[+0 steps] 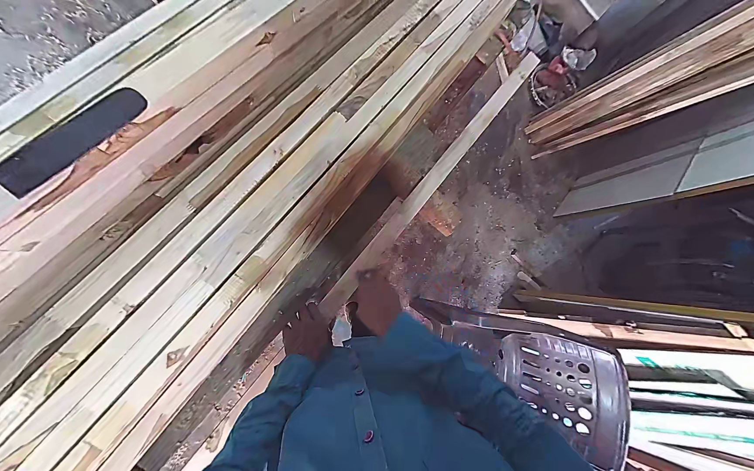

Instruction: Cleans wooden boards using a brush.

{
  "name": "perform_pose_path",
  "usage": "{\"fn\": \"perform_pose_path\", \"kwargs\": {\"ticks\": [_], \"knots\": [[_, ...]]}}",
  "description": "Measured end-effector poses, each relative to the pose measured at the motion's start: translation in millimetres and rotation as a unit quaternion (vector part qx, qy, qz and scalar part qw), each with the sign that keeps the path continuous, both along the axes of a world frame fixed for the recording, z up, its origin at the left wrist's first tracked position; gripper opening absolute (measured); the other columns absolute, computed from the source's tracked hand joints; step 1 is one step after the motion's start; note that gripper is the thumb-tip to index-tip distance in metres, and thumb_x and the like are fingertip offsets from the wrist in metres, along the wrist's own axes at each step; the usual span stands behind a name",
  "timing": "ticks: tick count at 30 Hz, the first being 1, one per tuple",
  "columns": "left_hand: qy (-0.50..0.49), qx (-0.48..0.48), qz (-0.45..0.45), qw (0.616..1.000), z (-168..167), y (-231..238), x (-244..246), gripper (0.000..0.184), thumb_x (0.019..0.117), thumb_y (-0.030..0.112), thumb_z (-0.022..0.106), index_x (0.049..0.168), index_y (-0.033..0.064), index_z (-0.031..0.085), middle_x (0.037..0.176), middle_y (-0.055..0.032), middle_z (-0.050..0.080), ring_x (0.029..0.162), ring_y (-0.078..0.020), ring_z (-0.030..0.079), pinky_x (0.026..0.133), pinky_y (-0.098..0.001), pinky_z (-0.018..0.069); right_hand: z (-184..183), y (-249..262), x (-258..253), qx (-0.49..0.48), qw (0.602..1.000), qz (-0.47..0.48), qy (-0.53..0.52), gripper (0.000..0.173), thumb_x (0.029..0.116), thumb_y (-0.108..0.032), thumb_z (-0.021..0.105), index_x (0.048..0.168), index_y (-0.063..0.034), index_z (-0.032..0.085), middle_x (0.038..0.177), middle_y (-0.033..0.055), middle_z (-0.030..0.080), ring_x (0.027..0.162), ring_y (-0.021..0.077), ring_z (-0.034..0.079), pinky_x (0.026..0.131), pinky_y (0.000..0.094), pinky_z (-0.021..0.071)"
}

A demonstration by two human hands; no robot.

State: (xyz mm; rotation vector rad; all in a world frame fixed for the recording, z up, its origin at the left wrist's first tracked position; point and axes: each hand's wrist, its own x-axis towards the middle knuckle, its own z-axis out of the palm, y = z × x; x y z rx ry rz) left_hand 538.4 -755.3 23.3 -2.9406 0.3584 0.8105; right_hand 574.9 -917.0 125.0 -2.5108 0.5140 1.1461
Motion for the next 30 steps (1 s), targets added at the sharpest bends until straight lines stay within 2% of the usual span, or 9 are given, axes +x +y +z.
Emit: {"fn": "perform_pose_path", "kwargs": {"ticks": [3, 5, 8, 9, 14, 18, 22, 26, 30], "knots": [[0.142, -0.054, 0.055, 0.987, 13, 7, 22, 0.071, 0.0901, 0.027, 0.07, 0.149, -0.0031, 0.044, 0.151, -0.027, 0.048, 0.134, -0.0452, 0.053, 0.105, -0.0603, 0.0476, 18, 26, -25, 0.032, 0.999, 0.001, 0.01, 0.047, 0.0969, -0.018, 0.063, 0.139, 0.0015, 0.055, 0.144, 0.0334, 0.045, 0.117, 0.0462, 0.062, 0.089, 0.0561, 0.0569], [0.296, -0.184, 0.108, 0.931, -18, 38, 49, 0.074, 0.0835, 0.023, 0.08, 0.148, 0.0044, 0.049, 0.136, -0.0213, 0.061, 0.119, -0.0355, 0.063, 0.101, -0.0556, 0.0532, 37, -2, -17, 0.057, 0.997, -0.04, -0.024, 0.044, 0.1007, -0.024, 0.058, 0.14, -0.0034, 0.058, 0.134, 0.0268, 0.058, 0.12, 0.0409, 0.062, 0.097, 0.0563, 0.0529], [0.502, -0.351, 0.172, 0.771, -60, 72, 72, 0.026, 0.1047, 0.023, 0.053, 0.121, 0.005, 0.061, 0.087, -0.0023, 0.065, 0.074, -0.0097, 0.063, 0.071, -0.027, 0.0557, 24, -60, 9, 0.065, 0.973, -0.104, -0.195, 0.042, 0.1058, -0.02, 0.051, 0.146, -0.008, 0.054, 0.11, 0.0243, 0.071, 0.102, 0.0411, 0.07, 0.09, 0.0601, 0.0543], [0.516, -0.363, 0.217, 0.745, -52, 68, 70, 0.035, 0.11, 0.035, 0.041, 0.115, 0.0073, 0.061, 0.076, 0.0008, 0.06, 0.063, -0.0079, 0.059, 0.06, -0.024, 0.0524, 9, -74, 15, 0.054, 0.959, -0.121, -0.252, 0.045, 0.1056, -0.017, 0.049, 0.15, -0.0094, 0.052, 0.108, 0.0251, 0.071, 0.099, 0.042, 0.07, 0.086, 0.0609, 0.0554], [0.36, -0.364, 0.414, 0.753, -66, 60, 75, 0.089, 0.0905, 0.088, 0.032, 0.127, 0.0134, 0.064, 0.092, -0.0199, 0.072, 0.067, -0.0342, 0.069, 0.057, -0.0539, 0.0586, -71, -71, 18, 0.012, 0.936, -0.176, -0.304, 0.058, 0.1055, -0.016, 0.051, 0.162, -0.0177, 0.036, 0.136, 0.0312, 0.055, 0.108, 0.044, 0.067, 0.09, 0.0568, 0.0578], [0.339, -0.331, 0.419, 0.775, -46, 48, 65, 0.064, 0.101, 0.071, 0.038, 0.13, 0.0194, 0.062, 0.085, -0.0168, 0.07, 0.056, -0.029, 0.065, 0.049, -0.0472, 0.0558, -65, -11, -42, 0.004, 0.976, -0.107, -0.19, 0.062, 0.1005, -0.011, 0.055, 0.16, -0.0097, 0.036, 0.158, 0.0342, 0.031, 0.129, 0.0469, 0.055, 0.099, 0.0502, 0.056], [0.277, -0.318, 0.352, 0.835, -41, 40, 60, 0.062, 0.1064, 0.062, 0.035, 0.147, 0.0198, 0.054, 0.117, -0.0213, 0.069, 0.09, -0.0364, 0.071, 0.079, -0.06, 0.0583, -12, -63, -2, 0.002, 0.968, -0.159, -0.194, 0.046, 0.106, -0.018, 0.049, 0.151, -0.0077, 0.049, 0.139, 0.0322, 0.053, 0.122, 0.047, 0.06, 0.1, 0.0588, 0.052], [0.274, -0.311, 0.374, 0.83, -37, 35, 52, 0.065, 0.1057, 0.066, 0.031, 0.144, 0.0204, 0.056, 0.098, -0.0186, 0.069, 0.066, -0.0305, 0.066, 0.06, -0.0515, 0.0578, -14, -97, 44, 0.001, 0.961, -0.196, -0.193, 0.043, 0.1076, -0.023, 0.048, 0.147, -0.0066, 0.053, 0.135, 0.0281, 0.06, 0.122, 0.0442, 0.062, 0.1, 0.06, 0.0515], [0.291, -0.333, 0.391, 0.807, -46, 39, 56, 0.061, 0.1059, 0.065, 0.033, 0.145, 0.0223, 0.054, 0.102, -0.0191, 0.07, 0.07, -0.0323, 0.067, 0.062, -0.0538, 0.0583, -44, -7, 9, 0.033, 0.974, -0.165, -0.154, 0.049, 0.0978, -0.022, 0.06, 0.139, 0.0029, 0.054, 0.14, 0.0321, 0.051, 0.111, 0.0439, 0.066, 0.087, 0.0566, 0.0584]]}}
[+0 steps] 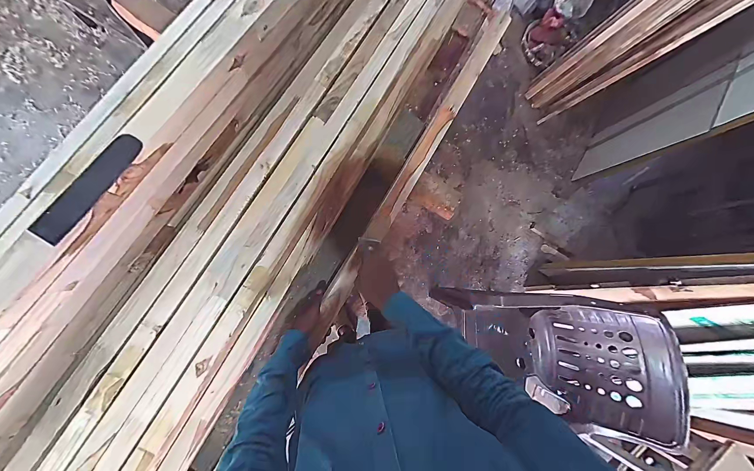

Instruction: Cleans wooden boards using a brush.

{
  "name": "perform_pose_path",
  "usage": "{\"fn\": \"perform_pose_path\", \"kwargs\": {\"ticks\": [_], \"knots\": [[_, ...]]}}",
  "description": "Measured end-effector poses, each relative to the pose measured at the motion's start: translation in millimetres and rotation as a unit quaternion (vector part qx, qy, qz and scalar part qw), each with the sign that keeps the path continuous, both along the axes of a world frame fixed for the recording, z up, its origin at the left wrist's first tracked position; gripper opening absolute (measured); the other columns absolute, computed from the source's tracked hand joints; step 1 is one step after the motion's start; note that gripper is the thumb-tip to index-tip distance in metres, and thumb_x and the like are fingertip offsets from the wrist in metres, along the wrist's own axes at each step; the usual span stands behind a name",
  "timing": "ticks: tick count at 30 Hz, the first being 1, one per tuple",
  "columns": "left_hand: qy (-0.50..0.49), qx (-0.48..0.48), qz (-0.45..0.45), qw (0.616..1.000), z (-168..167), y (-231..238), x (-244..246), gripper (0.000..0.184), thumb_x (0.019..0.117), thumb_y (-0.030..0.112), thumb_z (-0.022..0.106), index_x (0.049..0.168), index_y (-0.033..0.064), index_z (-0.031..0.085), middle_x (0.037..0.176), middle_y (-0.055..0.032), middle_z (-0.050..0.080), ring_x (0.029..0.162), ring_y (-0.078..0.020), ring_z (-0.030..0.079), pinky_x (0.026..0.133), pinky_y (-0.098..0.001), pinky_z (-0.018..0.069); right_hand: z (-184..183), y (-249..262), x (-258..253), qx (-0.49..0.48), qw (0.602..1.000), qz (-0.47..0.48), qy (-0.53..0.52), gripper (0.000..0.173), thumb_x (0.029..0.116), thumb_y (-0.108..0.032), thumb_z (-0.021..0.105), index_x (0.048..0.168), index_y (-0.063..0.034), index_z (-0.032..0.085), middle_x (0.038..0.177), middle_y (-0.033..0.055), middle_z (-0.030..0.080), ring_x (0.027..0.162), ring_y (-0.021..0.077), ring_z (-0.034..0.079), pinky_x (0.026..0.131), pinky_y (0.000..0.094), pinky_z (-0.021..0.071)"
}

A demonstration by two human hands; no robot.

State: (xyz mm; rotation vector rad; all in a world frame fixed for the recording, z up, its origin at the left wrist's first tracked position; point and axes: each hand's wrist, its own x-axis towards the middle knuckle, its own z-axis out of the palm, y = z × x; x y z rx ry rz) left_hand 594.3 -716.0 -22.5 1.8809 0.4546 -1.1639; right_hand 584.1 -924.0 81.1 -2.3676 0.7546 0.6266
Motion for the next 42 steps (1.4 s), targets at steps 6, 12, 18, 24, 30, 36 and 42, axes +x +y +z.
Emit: {"fn": "perform_pose_path", "kwargs": {"ticks": [6, 12, 18, 24, 30, 36, 42], "knots": [[0.092, -0.039, 0.034, 0.994, -3, 5, 12, 0.058, 0.101, 0.07, 0.04, 0.134, 0.0259, 0.058, 0.078, -0.0146, 0.066, 0.052, -0.0272, 0.062, 0.046, -0.0446, 0.0545, 36, 3, -24, 0.041, 0.989, 0.126, 0.061, 0.037, 0.0986, -0.024, 0.058, 0.129, -0.0021, 0.062, 0.125, 0.025, 0.064, 0.109, 0.0407, 0.067, 0.087, 0.0591, 0.056], [0.16, -0.036, 0.021, 0.986, 20, -1, 14, 0.071, 0.0991, 0.075, 0.031, 0.108, 0.0119, 0.061, 0.07, -0.011, 0.061, 0.049, -0.0237, 0.058, 0.043, -0.0403, 0.0513, -32, -45, -13, -0.044, 0.991, 0.026, -0.125, 0.063, 0.102, -0.012, 0.058, 0.161, -0.0146, 0.036, 0.144, 0.031, 0.047, 0.103, 0.0438, 0.068, 0.083, 0.0545, 0.0609], [0.078, -0.041, 0.049, 0.995, 14, -2, 5, 0.061, 0.1002, 0.072, 0.039, 0.13, 0.0231, 0.06, 0.078, -0.0127, 0.064, 0.052, -0.0247, 0.059, 0.046, -0.042, 0.0526, -1, -3, -55, -0.038, 0.995, 0.093, 0.011, 0.059, 0.0994, -0.019, 0.06, 0.155, -0.0088, 0.044, 0.151, 0.0325, 0.041, 0.122, 0.0455, 0.06, 0.094, 0.0545, 0.0565], [0.001, 0.031, 0.005, 1.0, 3, -5, -9, 0.071, 0.103, 0.072, 0.027, 0.142, 0.0208, 0.056, 0.098, -0.0177, 0.069, 0.068, -0.03, 0.065, 0.059, -0.0503, 0.057, 8, -71, 16, -0.035, 0.991, -0.081, -0.098, 0.041, 0.1044, -0.021, 0.052, 0.142, -0.007, 0.061, 0.125, 0.0282, 0.065, 0.111, 0.0423, 0.067, 0.093, 0.0568, 0.0554], [0.032, -0.002, 0.041, 0.999, 4, -5, -3, 0.068, 0.1027, 0.072, 0.03, 0.138, 0.0208, 0.057, 0.088, -0.0153, 0.067, 0.06, -0.0266, 0.062, 0.052, -0.0448, 0.0547, 1, 3, -7, 0.013, 0.998, -0.068, 0.006, 0.044, 0.0988, -0.019, 0.061, 0.139, -0.0009, 0.055, 0.143, 0.0344, 0.044, 0.105, 0.0447, 0.067, 0.085, 0.0568, 0.0594], [0.046, 0.007, 0.041, 0.998, 8, -5, -1, 0.063, 0.1038, 0.068, 0.033, 0.138, 0.022, 0.057, 0.084, -0.0152, 0.067, 0.055, -0.0259, 0.061, 0.049, -0.043, 0.0537, 12, 32, -41, 0.017, 0.992, 0.089, 0.087, 0.057, 0.1009, -0.018, 0.056, 0.15, 0.0046, 0.04, 0.142, 0.0351, 0.046, 0.105, 0.0435, 0.068, 0.084, 0.0543, 0.0587], [-0.14, 0.166, -0.21, 0.953, 44, -25, -35, 0.079, 0.1092, 0.058, 0.012, 0.135, 0.0027, 0.062, 0.124, -0.0249, 0.069, 0.111, -0.0403, 0.069, 0.097, -0.0627, 0.0518, 68, -28, -26, -0.043, 0.991, 0.075, 0.098, 0.033, 0.0982, -0.023, 0.062, 0.124, -0.0022, 0.065, 0.129, 0.0287, 0.059, 0.113, 0.0451, 0.065, 0.084, 0.0602, 0.0564]]}}
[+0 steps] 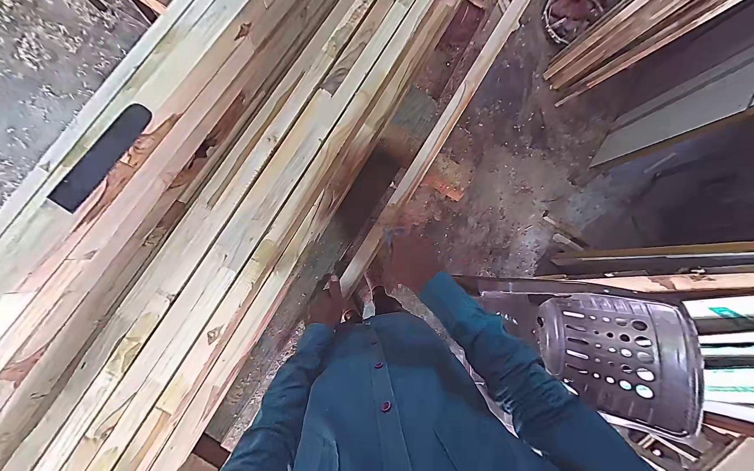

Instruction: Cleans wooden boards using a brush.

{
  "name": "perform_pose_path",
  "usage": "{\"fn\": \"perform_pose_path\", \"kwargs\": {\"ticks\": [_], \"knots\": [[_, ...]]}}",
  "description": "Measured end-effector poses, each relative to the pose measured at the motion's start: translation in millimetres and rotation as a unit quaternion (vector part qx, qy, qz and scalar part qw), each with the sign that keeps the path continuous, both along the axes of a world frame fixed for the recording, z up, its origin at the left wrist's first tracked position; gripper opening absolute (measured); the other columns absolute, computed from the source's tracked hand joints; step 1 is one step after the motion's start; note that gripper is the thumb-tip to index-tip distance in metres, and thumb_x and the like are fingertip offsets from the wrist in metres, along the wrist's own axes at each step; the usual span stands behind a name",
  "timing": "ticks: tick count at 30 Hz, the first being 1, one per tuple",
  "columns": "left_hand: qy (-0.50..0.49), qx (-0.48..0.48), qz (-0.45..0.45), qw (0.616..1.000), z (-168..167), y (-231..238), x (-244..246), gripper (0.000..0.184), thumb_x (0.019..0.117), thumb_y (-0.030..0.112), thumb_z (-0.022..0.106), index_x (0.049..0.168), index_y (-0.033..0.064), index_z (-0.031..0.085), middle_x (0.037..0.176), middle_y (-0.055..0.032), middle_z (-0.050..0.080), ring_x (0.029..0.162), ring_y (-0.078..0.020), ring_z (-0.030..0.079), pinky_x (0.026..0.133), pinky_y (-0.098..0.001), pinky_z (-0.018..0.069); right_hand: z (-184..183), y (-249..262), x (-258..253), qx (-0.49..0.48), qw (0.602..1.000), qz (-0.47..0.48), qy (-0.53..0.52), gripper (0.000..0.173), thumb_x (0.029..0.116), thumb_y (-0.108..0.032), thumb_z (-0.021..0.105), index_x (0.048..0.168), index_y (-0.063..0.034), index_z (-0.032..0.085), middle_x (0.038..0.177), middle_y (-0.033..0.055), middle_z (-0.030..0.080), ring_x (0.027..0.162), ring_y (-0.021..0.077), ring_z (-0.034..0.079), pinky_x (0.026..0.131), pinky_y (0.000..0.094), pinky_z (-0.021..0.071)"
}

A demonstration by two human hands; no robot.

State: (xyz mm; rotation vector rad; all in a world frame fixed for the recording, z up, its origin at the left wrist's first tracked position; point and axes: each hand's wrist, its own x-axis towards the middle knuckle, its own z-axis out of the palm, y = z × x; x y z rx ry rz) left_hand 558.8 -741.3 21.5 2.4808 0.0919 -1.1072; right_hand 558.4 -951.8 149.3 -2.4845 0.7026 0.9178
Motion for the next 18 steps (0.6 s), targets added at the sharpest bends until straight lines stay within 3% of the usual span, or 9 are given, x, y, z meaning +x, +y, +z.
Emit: {"fn": "perform_pose_path", "kwargs": {"ticks": [2, 5, 8, 10, 11, 13, 14, 16, 18], "knots": [[0.008, 0.03, -0.037, 0.999, 20, -8, -9, 0.08, 0.1089, 0.058, 0.01, 0.134, 0.0051, 0.063, 0.129, -0.0243, 0.067, 0.124, -0.0415, 0.063, 0.103, -0.0654, 0.0468, -3, -7, 6, -0.022, 1.0, 0.011, -0.006, 0.03, 0.0943, -0.02, 0.064, 0.117, -0.0004, 0.067, 0.121, 0.0282, 0.064, 0.108, 0.045, 0.067, 0.081, 0.0615, 0.0557], [0.003, 0.008, -0.053, 0.999, 17, -6, -10, 0.079, 0.1093, 0.057, 0.01, 0.132, 0.0047, 0.064, 0.123, -0.0244, 0.069, 0.118, -0.0405, 0.066, 0.1, -0.0638, 0.0486, -6, 18, -3, -0.009, 0.998, 0.057, 0.032, 0.037, 0.0919, -0.017, 0.071, 0.124, 0.0009, 0.064, 0.131, 0.0333, 0.054, 0.108, 0.0497, 0.064, 0.08, 0.0644, 0.0558], [0.013, -0.043, -0.073, 0.996, -22, 15, 7, 0.064, 0.1105, 0.052, 0.026, 0.146, 0.0062, 0.054, 0.126, -0.0227, 0.067, 0.108, -0.036, 0.07, 0.095, -0.0574, 0.0554, 1, 36, -18, 0.059, 0.991, 0.102, 0.06, 0.032, 0.0937, -0.023, 0.067, 0.118, -0.0022, 0.066, 0.122, 0.0266, 0.062, 0.109, 0.0444, 0.065, 0.084, 0.0632, 0.0543], [0.046, -0.104, 0.031, 0.993, -53, 34, 22, 0.067, 0.1079, 0.061, 0.03, 0.142, 0.0109, 0.058, 0.127, -0.0193, 0.068, 0.111, -0.0334, 0.069, 0.095, -0.0565, 0.0563, -11, 23, -28, 0.143, 0.984, 0.105, -0.004, 0.029, 0.0999, -0.026, 0.06, 0.117, -0.0035, 0.069, 0.107, 0.0216, 0.07, 0.099, 0.0376, 0.069, 0.084, 0.0594, 0.0549], [0.071, -0.126, 0.066, 0.987, -60, 41, 32, 0.07, 0.1077, 0.062, 0.027, 0.142, 0.0102, 0.059, 0.134, -0.0214, 0.065, 0.12, -0.0369, 0.065, 0.101, -0.0614, 0.051, -19, 13, -31, 0.196, 0.976, 0.081, -0.043, 0.032, 0.105, -0.025, 0.055, 0.126, -0.0047, 0.068, 0.102, 0.0188, 0.071, 0.088, 0.0318, 0.07, 0.08, 0.0534, 0.0566], [0.071, -0.129, 0.075, 0.986, -52, 43, 44, 0.068, 0.1084, 0.06, 0.027, 0.141, 0.0104, 0.06, 0.135, -0.0216, 0.064, 0.124, -0.0376, 0.062, 0.105, -0.0627, 0.0476, -36, -7, -41, 0.306, 0.947, -0.042, -0.088, 0.037, 0.1105, -0.028, 0.047, 0.138, -0.0071, 0.061, 0.09, 0.0108, 0.068, 0.06, 0.0161, 0.059, 0.058, 0.0343, 0.0532], [0.062, -0.117, 0.065, 0.989, -47, 41, 42, 0.065, 0.1091, 0.058, 0.028, 0.137, 0.0097, 0.062, 0.127, -0.0221, 0.067, 0.112, -0.0373, 0.068, 0.097, -0.0614, 0.0531, -43, -15, -49, 0.353, 0.924, -0.116, -0.095, 0.04, 0.1111, -0.031, 0.046, 0.142, -0.0099, 0.059, 0.091, 0.0086, 0.071, 0.056, 0.012, 0.058, 0.053, 0.0294, 0.051], [0.096, -0.135, 0.046, 0.985, -39, 43, 45, 0.06, 0.1114, 0.05, 0.03, 0.14, 0.0059, 0.059, 0.128, -0.0259, 0.065, 0.113, -0.0397, 0.066, 0.101, -0.061, 0.05, -56, -23, -64, 0.394, 0.883, -0.22, -0.13, 0.038, 0.1105, -0.034, 0.047, 0.135, -0.0092, 0.062, 0.091, 0.0082, 0.072, 0.055, 0.0108, 0.058, 0.05, 0.0263, 0.0491], [0.088, -0.151, -0.033, 0.984, -44, 51, 50, 0.051, 0.1111, 0.045, 0.037, 0.136, 0.0081, 0.063, 0.121, -0.0185, 0.07, 0.109, -0.0308, 0.069, 0.099, -0.0531, 0.0539, -69, -23, -73, 0.381, 0.868, -0.253, -0.193, 0.04, 0.1097, -0.031, 0.05, 0.14, -0.0069, 0.059, 0.095, 0.0088, 0.073, 0.061, 0.0129, 0.062, 0.054, 0.0286, 0.0527]]}}
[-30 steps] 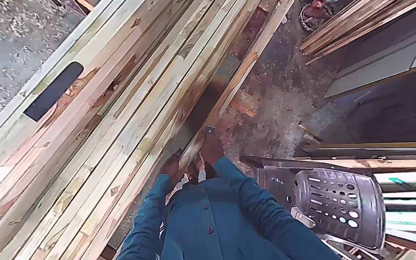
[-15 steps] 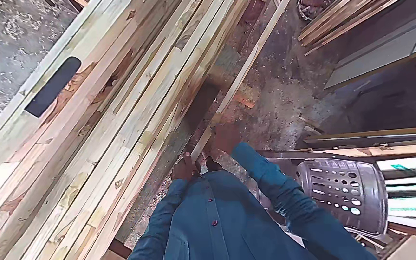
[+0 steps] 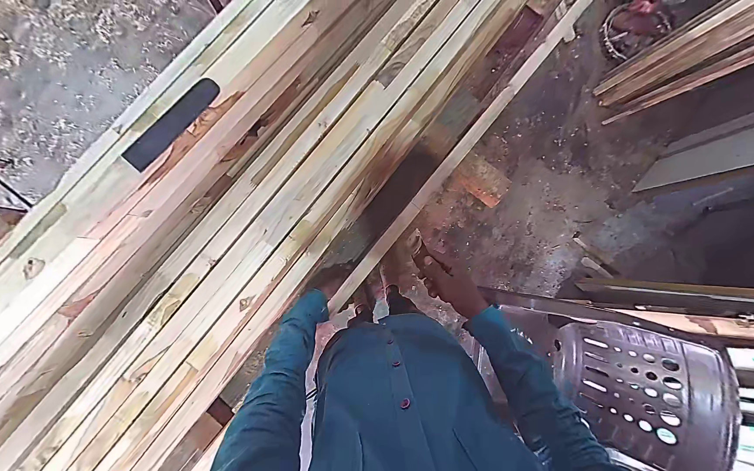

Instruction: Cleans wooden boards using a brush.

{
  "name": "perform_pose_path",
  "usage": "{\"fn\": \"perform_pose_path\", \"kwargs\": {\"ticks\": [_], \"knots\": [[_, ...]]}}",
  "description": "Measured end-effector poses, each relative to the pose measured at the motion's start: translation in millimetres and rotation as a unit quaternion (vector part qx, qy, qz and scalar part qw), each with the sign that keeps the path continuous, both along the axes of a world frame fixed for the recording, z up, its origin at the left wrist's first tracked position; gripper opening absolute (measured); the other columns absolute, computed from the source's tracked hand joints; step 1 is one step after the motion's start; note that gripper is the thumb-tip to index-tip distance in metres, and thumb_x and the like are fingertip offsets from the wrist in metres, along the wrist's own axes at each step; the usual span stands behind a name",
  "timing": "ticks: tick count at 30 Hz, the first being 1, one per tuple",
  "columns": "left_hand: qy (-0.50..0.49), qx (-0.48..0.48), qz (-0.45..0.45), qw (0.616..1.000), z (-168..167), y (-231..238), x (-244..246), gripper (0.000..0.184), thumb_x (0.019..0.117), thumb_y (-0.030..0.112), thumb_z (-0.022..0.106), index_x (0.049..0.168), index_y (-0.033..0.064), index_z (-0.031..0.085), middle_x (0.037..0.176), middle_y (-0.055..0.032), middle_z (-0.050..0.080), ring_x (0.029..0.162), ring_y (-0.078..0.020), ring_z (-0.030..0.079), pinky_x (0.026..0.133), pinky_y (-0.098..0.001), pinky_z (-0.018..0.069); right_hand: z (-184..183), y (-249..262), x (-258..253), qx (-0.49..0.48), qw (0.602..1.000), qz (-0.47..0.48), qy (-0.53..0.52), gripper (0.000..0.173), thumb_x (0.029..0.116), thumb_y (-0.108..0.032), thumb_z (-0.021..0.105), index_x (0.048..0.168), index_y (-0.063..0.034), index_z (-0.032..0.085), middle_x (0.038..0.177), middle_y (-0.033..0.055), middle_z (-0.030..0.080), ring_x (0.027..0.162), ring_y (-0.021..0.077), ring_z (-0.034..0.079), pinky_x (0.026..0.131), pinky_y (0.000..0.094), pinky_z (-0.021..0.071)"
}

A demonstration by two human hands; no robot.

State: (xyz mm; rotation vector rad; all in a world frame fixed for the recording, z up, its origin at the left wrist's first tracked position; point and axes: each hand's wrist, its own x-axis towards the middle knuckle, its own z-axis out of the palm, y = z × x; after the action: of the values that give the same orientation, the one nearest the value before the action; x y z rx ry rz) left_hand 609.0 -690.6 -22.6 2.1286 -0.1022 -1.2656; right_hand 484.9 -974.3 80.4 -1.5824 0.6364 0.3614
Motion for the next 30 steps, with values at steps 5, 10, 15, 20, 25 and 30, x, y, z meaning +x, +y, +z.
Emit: {"fn": "perform_pose_path", "kwargs": {"ticks": [5, 10, 15, 20, 25, 30], "knots": [[0.073, -0.022, 0.031, 0.997, 6, -1, 1, 0.05, 0.1096, 0.048, 0.035, 0.121, 0.0114, 0.067, 0.088, -0.0098, 0.072, 0.07, -0.0217, 0.069, 0.068, -0.0436, 0.0596, -57, 25, 3, -0.207, 0.963, 0.076, -0.155, 0.049, 0.099, -0.012, 0.066, 0.148, -0.0104, 0.056, 0.13, 0.0165, 0.068, 0.109, 0.0256, 0.071, 0.096, 0.0425, 0.0599], [0.116, -0.051, 0.087, 0.988, 11, -3, -5, 0.046, 0.1105, 0.044, 0.036, 0.121, 0.0098, 0.064, 0.079, -0.0092, 0.069, 0.056, -0.0194, 0.063, 0.053, -0.0365, 0.0561, -75, 56, 30, -0.306, 0.915, 0.098, -0.244, 0.053, 0.1024, -0.015, 0.06, 0.153, -0.026, 0.051, 0.137, 0.0122, 0.064, 0.116, 0.0262, 0.068, 0.096, 0.0484, 0.0589], [0.048, 0.003, 0.039, 0.998, 5, 0, -4, 0.042, 0.1073, 0.047, 0.045, 0.135, 0.0202, 0.064, 0.097, -0.0092, 0.074, 0.076, -0.0229, 0.071, 0.073, -0.0465, 0.0602, -53, 18, 63, -0.358, 0.916, 0.002, -0.182, 0.053, 0.1015, -0.009, 0.058, 0.153, -0.0137, 0.051, 0.131, 0.0248, 0.062, 0.11, 0.0387, 0.067, 0.091, 0.0542, 0.0577], [0.077, -0.011, 0.052, 0.996, 7, 1, -10, 0.042, 0.1089, 0.042, 0.045, 0.137, 0.0154, 0.061, 0.096, -0.0109, 0.074, 0.075, -0.0228, 0.071, 0.071, -0.0446, 0.0607, -82, -37, 59, -0.41, 0.908, 0.06, -0.057, 0.056, 0.1009, -0.005, 0.057, 0.153, -0.0254, 0.052, 0.135, 0.0279, 0.058, 0.115, 0.0437, 0.064, 0.095, 0.0583, 0.0551], [0.039, -0.066, 0.19, 0.979, 2, -7, -21, 0.047, 0.1104, 0.045, 0.04, 0.143, 0.0158, 0.057, 0.099, -0.0145, 0.071, 0.074, -0.025, 0.068, 0.066, -0.0453, 0.0593, -60, -69, 47, -0.39, 0.919, 0.027, 0.047, 0.045, 0.1036, -0.013, 0.052, 0.148, -0.0163, 0.056, 0.143, 0.0278, 0.053, 0.121, 0.0441, 0.062, 0.1, 0.0593, 0.0521], [0.024, 0.002, 0.191, 0.981, 1, -8, -37, 0.055, 0.1097, 0.055, 0.034, 0.15, 0.0221, 0.053, 0.13, -0.0122, 0.067, 0.107, -0.0267, 0.068, 0.089, -0.0536, 0.0578, 9, -64, 101, -0.367, 0.929, -0.042, -0.02, 0.044, 0.1031, -0.015, 0.057, 0.146, -0.0058, 0.056, 0.135, 0.0284, 0.059, 0.122, 0.043, 0.061, 0.104, 0.0555, 0.0504]]}}
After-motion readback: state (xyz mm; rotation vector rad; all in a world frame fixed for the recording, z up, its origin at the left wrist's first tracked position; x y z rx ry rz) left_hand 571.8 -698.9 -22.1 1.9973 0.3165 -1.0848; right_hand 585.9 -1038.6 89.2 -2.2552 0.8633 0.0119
